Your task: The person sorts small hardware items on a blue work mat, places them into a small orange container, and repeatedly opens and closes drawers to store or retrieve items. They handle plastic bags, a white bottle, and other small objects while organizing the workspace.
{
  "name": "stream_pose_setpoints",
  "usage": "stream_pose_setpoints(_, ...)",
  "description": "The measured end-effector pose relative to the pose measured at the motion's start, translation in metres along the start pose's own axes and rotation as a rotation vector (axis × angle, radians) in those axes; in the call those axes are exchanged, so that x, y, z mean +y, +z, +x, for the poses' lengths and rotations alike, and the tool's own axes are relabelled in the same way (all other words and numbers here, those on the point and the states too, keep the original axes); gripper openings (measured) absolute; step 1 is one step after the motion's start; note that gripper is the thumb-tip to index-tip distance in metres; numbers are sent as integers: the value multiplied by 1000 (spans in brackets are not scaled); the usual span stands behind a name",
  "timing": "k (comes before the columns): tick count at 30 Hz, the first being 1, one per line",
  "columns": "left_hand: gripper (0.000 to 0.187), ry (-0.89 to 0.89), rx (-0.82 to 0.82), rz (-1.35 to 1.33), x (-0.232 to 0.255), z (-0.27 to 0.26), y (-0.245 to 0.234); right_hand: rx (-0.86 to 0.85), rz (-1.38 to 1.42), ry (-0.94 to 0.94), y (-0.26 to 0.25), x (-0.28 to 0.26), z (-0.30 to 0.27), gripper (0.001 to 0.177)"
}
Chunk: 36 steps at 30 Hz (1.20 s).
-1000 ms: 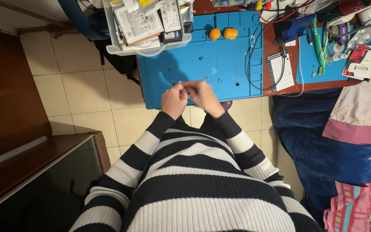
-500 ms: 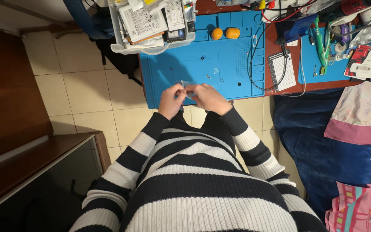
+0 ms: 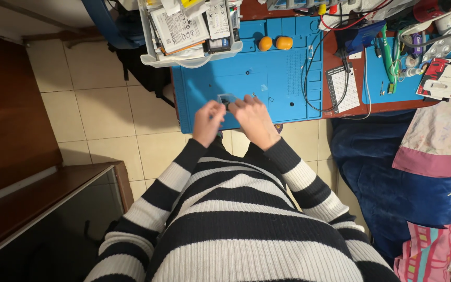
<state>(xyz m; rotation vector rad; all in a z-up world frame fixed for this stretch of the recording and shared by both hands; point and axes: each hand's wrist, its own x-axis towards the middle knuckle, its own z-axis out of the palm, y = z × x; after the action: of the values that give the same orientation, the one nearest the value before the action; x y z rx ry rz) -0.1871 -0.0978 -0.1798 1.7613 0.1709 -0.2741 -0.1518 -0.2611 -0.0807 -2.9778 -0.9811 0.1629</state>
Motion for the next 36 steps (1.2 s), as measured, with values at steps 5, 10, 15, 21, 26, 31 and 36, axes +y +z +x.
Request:
stream_pose_setpoints(5,106,186,-171,87,8,-5,-47,209,137,-105,-24,-18,-11,12)
stream_pose_setpoints(10,111,213,-185,220,16,-18,-28,294,326,-12,25,-36,-16,14)
stream_pose_setpoints(15,98,242,-59,174,-12,-6,-14,311,330,-11,9,-28,-18,10)
stream_pose_setpoints(21,27,288,-48,32,-28,5,-30,370,454,-3,-3,-6,-26,9)
stream_pose_setpoints(26,23,187,72,-43,-17,-5,-30,516,821,411,55,63,-46,11)
stream_pose_setpoints(31,17,134,66,-22,-3,-12,-35,226,526,555,160,102,-46,18)
stream_pose_setpoints(36,16,103,84,-8,-7,-16,-39,99,299,570,206,91,-21,21)
